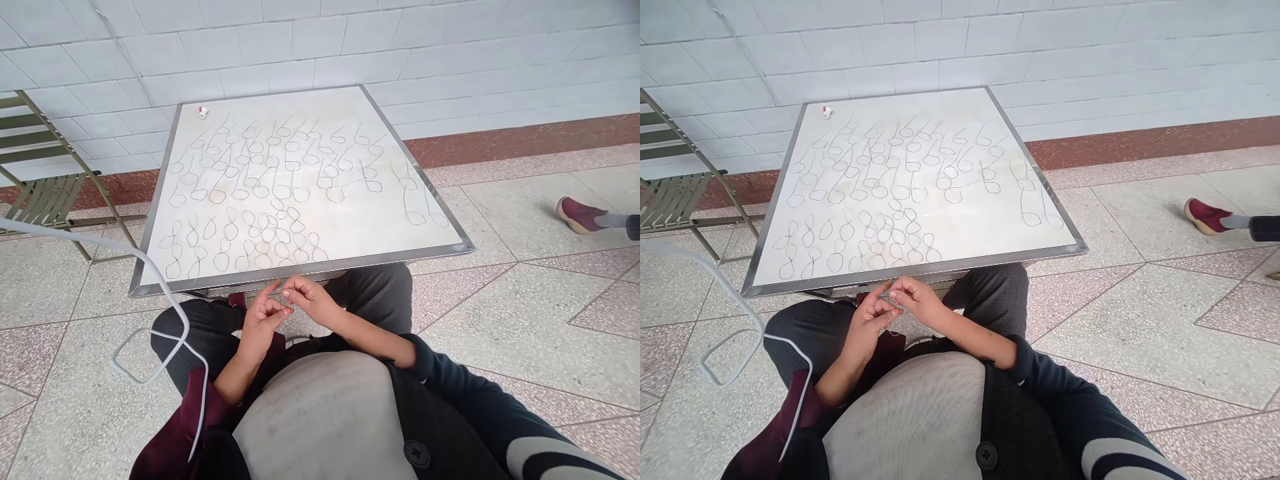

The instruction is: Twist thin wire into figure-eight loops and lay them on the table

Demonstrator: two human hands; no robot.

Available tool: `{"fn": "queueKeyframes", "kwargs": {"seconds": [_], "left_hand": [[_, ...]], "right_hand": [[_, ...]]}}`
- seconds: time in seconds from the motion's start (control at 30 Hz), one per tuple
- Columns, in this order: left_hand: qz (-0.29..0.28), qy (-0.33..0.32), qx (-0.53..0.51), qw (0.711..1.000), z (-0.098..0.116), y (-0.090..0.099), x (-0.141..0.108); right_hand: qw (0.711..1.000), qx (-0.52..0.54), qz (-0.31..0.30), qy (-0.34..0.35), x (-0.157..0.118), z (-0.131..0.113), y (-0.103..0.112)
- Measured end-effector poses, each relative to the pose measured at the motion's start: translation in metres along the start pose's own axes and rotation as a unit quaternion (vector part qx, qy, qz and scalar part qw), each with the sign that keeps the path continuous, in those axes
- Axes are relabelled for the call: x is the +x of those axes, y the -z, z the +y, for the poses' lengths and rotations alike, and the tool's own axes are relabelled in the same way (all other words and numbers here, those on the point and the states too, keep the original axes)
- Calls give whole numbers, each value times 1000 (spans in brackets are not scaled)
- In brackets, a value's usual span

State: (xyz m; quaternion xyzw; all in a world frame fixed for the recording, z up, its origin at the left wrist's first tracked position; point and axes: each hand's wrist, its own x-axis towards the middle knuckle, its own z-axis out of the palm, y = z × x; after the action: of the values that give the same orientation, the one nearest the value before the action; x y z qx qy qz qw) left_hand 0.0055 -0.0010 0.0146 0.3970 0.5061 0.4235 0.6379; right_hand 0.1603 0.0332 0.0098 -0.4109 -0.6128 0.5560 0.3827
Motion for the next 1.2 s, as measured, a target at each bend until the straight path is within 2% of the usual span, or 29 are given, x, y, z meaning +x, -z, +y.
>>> {"fn": "queueKeyframes", "kwargs": {"seconds": [0.33,0.6,0.73,1.0,1.2], "left_hand": [[-30,-30,34,999,-4,-2,0],[9,-37,31,999,-1,1,-1],[2,-36,30,999,0,1,-1],[7,-69,91,993,3,-3,-4],[30,-98,155,983,3,-5,-6]], "right_hand": [[992,-105,8,62,5,0,-3],[998,-10,-5,59,3,5,4],[999,22,-1,44,-2,8,1],[993,-82,55,70,-1,7,-3],[990,-91,55,95,-2,8,-2]]}}
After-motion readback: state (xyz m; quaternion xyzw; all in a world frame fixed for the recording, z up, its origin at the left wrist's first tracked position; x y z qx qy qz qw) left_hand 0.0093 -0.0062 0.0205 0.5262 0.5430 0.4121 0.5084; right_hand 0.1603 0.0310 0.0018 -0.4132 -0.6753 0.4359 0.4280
